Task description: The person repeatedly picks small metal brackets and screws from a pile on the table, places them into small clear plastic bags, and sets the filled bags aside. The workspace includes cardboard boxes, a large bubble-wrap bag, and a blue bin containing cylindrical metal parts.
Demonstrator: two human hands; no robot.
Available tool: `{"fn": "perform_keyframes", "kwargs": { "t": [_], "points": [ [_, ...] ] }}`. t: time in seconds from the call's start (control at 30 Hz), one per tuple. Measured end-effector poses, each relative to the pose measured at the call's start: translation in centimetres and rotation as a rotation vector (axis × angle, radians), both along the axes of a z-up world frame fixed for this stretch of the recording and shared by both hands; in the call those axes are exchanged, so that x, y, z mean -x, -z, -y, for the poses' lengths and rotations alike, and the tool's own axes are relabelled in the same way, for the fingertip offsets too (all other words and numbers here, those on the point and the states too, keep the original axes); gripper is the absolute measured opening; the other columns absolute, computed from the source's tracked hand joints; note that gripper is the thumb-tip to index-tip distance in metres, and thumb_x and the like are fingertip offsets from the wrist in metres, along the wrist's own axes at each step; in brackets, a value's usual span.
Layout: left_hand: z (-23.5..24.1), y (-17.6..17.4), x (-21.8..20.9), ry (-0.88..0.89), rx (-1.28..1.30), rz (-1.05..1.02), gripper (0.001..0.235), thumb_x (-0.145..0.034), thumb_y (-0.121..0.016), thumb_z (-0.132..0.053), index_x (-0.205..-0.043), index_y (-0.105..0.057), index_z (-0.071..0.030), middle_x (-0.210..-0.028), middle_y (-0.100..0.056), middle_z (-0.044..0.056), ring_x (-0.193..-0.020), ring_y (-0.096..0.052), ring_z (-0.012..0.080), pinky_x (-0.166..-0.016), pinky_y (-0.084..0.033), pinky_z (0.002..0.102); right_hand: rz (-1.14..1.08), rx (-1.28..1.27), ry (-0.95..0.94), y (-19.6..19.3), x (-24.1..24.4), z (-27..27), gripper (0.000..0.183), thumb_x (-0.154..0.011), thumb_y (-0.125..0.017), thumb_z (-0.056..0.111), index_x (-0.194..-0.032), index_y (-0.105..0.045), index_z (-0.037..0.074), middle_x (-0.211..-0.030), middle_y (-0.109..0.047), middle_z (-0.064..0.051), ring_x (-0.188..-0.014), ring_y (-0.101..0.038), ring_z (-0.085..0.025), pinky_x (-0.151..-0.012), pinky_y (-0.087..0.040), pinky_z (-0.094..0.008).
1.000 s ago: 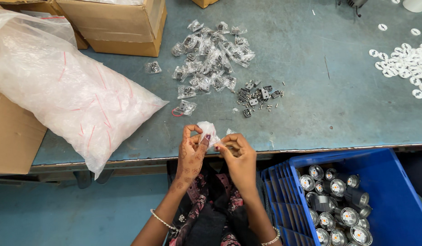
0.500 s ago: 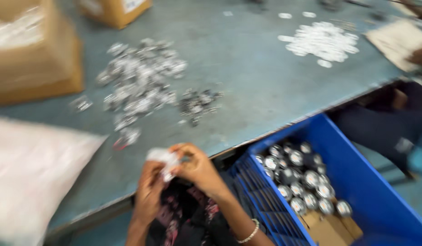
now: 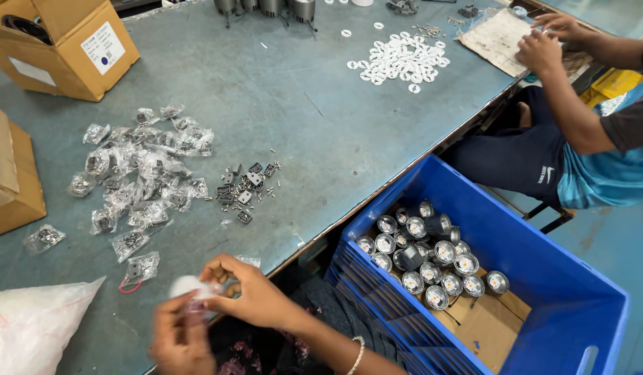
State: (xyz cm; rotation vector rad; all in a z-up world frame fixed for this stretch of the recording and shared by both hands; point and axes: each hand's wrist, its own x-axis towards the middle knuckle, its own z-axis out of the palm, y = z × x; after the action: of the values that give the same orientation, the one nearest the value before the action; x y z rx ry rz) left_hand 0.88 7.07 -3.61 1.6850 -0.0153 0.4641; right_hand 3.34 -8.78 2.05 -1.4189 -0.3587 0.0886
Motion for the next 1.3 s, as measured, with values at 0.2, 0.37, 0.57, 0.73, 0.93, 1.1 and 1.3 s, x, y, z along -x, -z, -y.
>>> {"fn": "perform_keyframes", "kwargs": {
  "t": [0.2,0.37,0.57,0.73,0.93,1.1,1.3],
  "points": [
    [-5.6,1.7,-2.9,-0.198,0.207,0.062,0.015,-0.110,-0.066,-0.007,-0.120,-0.059,0.002,-0.089,-0.070,0.012,-0.061,-0.058,0.0029,-0.058,-0.045,0.017,0.282,0.752,0.367,-0.3,-0.2,2.2,0.061,-0.080,-0.084,0.024,-0.137,-0.064,0.012,-0.129,-0.055,-0.023,-0.114,-0.047,-0.038,-0.098,-0.040,-0.048],
    [-5.1,2.0,-3.0,-0.120,0.191,0.048,0.016,-0.107,-0.066,-0.004,-0.122,-0.064,0.001,-0.082,-0.061,0.001,-0.057,-0.047,-0.0010,-0.053,-0.038,0.014,0.368,0.721,0.390,2.0,-1.4,1.4,0.019,-0.092,-0.069,0.006,-0.109,-0.076,0.008,-0.115,-0.069,-0.011,-0.111,-0.061,-0.030,-0.098,-0.052,-0.038],
    [-1.6,0.1,-1.9,-0.202,-0.032,-0.025,0.018,-0.102,-0.064,0.000,-0.120,-0.069,0.000,-0.077,-0.055,-0.001,-0.062,-0.047,0.0001,-0.061,-0.038,0.017,-0.050,0.071,0.211,-0.2,0.5,1.3,0.018,-0.096,-0.063,0.001,-0.113,-0.068,0.006,-0.105,-0.073,-0.009,-0.085,-0.069,-0.018,-0.077,-0.057,-0.029],
    [2.5,-1.4,0.1,-0.055,-0.138,-0.081,0.022,-0.097,-0.064,-0.003,-0.119,-0.066,0.000,-0.092,-0.072,0.007,-0.074,-0.064,0.0055,-0.066,-0.051,0.021,0.132,0.275,0.373,-3.3,2.5,0.8,0.014,-0.090,-0.074,0.003,-0.103,-0.068,0.001,-0.097,-0.074,-0.011,-0.092,-0.074,-0.023,-0.077,-0.056,-0.030],
    [4.2,-1.8,0.7,0.006,0.044,-0.139,0.021,-0.100,-0.059,-0.002,-0.120,-0.063,0.001,-0.095,-0.073,0.010,-0.077,-0.065,0.0079,-0.067,-0.051,0.023,0.333,0.299,0.325,-4.8,4.0,2.0,0.024,-0.087,-0.070,-0.002,-0.111,-0.069,-0.004,-0.114,-0.072,-0.019,-0.110,-0.069,-0.032,-0.094,-0.053,-0.037],
    [3.4,-1.7,0.5,-0.029,0.000,-0.159,0.022,-0.099,-0.058,-0.003,-0.120,-0.062,-0.001,-0.092,-0.071,0.008,-0.076,-0.063,0.0056,-0.066,-0.050,0.021,0.130,0.259,0.227,-3.8,5.0,1.7,0.032,-0.098,-0.058,0.001,-0.127,-0.071,0.006,-0.129,-0.072,-0.013,-0.117,-0.070,-0.027,-0.103,-0.055,-0.032],
    [3.0,-0.8,1.5,0.094,0.006,-0.221,0.021,-0.097,-0.059,-0.007,-0.117,-0.065,-0.004,-0.086,-0.070,0.006,-0.066,-0.056,0.0041,-0.062,-0.046,0.020,0.217,0.417,0.465,-1.9,4.3,1.5,0.018,-0.079,-0.077,0.001,-0.097,-0.077,0.002,-0.117,-0.059,-0.017,-0.114,-0.062,-0.031,-0.097,-0.051,-0.036]
  ]
}}
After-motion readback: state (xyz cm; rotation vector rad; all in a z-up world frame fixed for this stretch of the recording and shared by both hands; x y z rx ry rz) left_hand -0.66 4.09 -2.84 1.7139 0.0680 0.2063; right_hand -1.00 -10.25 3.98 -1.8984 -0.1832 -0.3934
